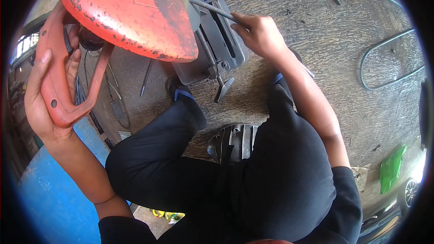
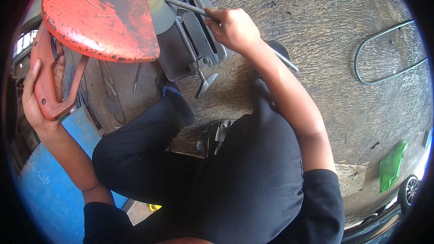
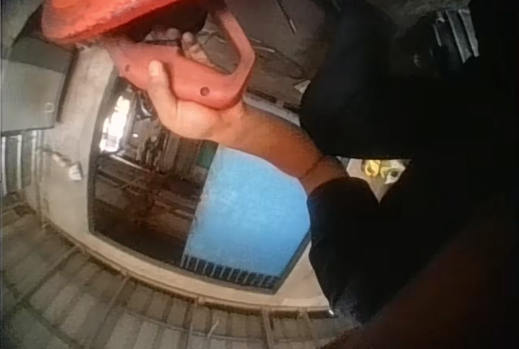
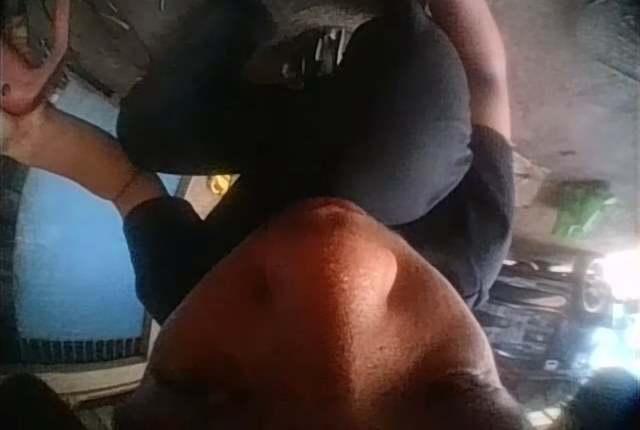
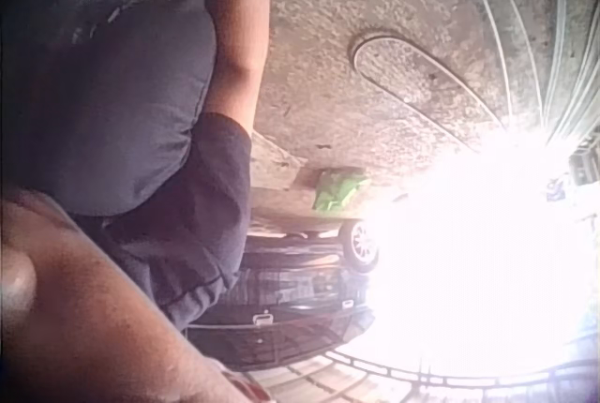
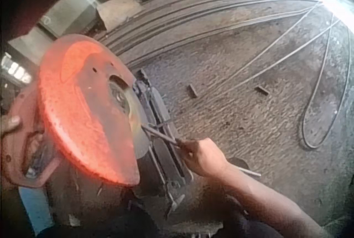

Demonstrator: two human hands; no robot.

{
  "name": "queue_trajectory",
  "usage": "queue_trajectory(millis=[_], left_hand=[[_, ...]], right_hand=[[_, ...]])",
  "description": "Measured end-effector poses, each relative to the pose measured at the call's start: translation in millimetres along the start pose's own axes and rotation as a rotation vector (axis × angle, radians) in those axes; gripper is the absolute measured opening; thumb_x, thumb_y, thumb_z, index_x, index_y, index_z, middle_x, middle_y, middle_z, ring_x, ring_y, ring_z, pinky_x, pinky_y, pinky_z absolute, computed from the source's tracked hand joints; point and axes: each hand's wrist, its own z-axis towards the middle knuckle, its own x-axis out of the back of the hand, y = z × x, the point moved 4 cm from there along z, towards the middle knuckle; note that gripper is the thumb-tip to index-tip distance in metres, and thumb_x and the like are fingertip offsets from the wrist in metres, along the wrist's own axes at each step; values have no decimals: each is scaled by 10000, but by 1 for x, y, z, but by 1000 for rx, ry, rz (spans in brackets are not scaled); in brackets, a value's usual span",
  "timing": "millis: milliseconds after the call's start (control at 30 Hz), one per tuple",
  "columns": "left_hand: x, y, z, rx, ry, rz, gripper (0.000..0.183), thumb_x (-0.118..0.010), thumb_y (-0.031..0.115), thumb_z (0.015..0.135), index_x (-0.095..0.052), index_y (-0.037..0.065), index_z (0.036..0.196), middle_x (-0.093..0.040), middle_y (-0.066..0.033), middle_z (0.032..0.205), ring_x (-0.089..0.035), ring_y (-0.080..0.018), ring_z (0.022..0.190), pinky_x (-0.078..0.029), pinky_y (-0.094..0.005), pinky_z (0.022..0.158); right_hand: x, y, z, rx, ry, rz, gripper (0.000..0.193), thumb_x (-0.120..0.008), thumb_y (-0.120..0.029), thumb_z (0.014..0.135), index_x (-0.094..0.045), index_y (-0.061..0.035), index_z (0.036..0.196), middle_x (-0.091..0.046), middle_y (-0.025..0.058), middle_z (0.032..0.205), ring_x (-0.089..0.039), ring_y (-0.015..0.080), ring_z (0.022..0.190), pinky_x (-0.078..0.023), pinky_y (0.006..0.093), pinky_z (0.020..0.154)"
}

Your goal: Cut a metal pipe using a power chop saw for fabrication.

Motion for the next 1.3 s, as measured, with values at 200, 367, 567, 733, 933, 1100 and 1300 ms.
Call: queue_trajectory(millis=[200,367,567,733,933,1100,1300], left_hand=[[15,3,7,22,-29,132,506,-527,86,894,-352,-119,1322,-514,-237,1253,-574,-251,1042,-478,-331,885],[11,2,2,15,-11,45,488,-519,45,892,-353,-86,1332,-534,-233,1212,-579,-270,1061,-492,-331,907],[10,2,3,-5,-35,73,485,-521,72,895,-368,-84,1327,-559,-224,1193,-578,-277,1082,-477,-360,934],[7,2,2,-47,21,118,486,-529,80,891,-377,-79,1325,-557,-227,1196,-569,-270,1090,-477,-353,926],[4,1,2,-35,-6,87,486,-535,85,887,-385,-82,1318,-553,-233,1198,-568,-270,1082,-468,-356,939],[6,1,1,-37,38,96,491,-537,82,883,-379,-98,1312,-546,-239,1207,-564,-279,1091,-453,-364,974],[8,0,3,-25,-14,54,506,-537,77,878,-367,-93,1324,-537,-245,1218,-552,-289,1121,-434,-369,1010]], right_hand=[[-7,31,-1,-514,-293,392,336,-516,-275,860,-675,18,904,-596,170,667,-601,247,632,-475,367,644],[-19,30,-6,-685,-444,740,344,-485,-266,935,-678,16,891,-529,14,621,-498,96,585,-408,283,542],[-26,19,-3,-501,-419,530,354,-498,-297,941,-681,6,938,-582,69,652,-559,162,627,-454,334,612],[-30,18,-1,-349,-318,406,328,-515,-271,929,-666,20,923,-619,172,686,-622,284,673,-477,396,660],[-24,12,0,-253,-218,257,256,-564,-225,895,-642,17,868,-591,229,662,-606,410,686,-482,452,643],[-22,6,1,-206,-166,214,219,-586,-203,873,-631,7,826,-596,221,672,-595,416,677,-482,460,633],[-22,6,-1,-180,-130,201,184,-594,-179,860,-625,-4,811,-588,225,671,-595,412,673,-483,453,614]])
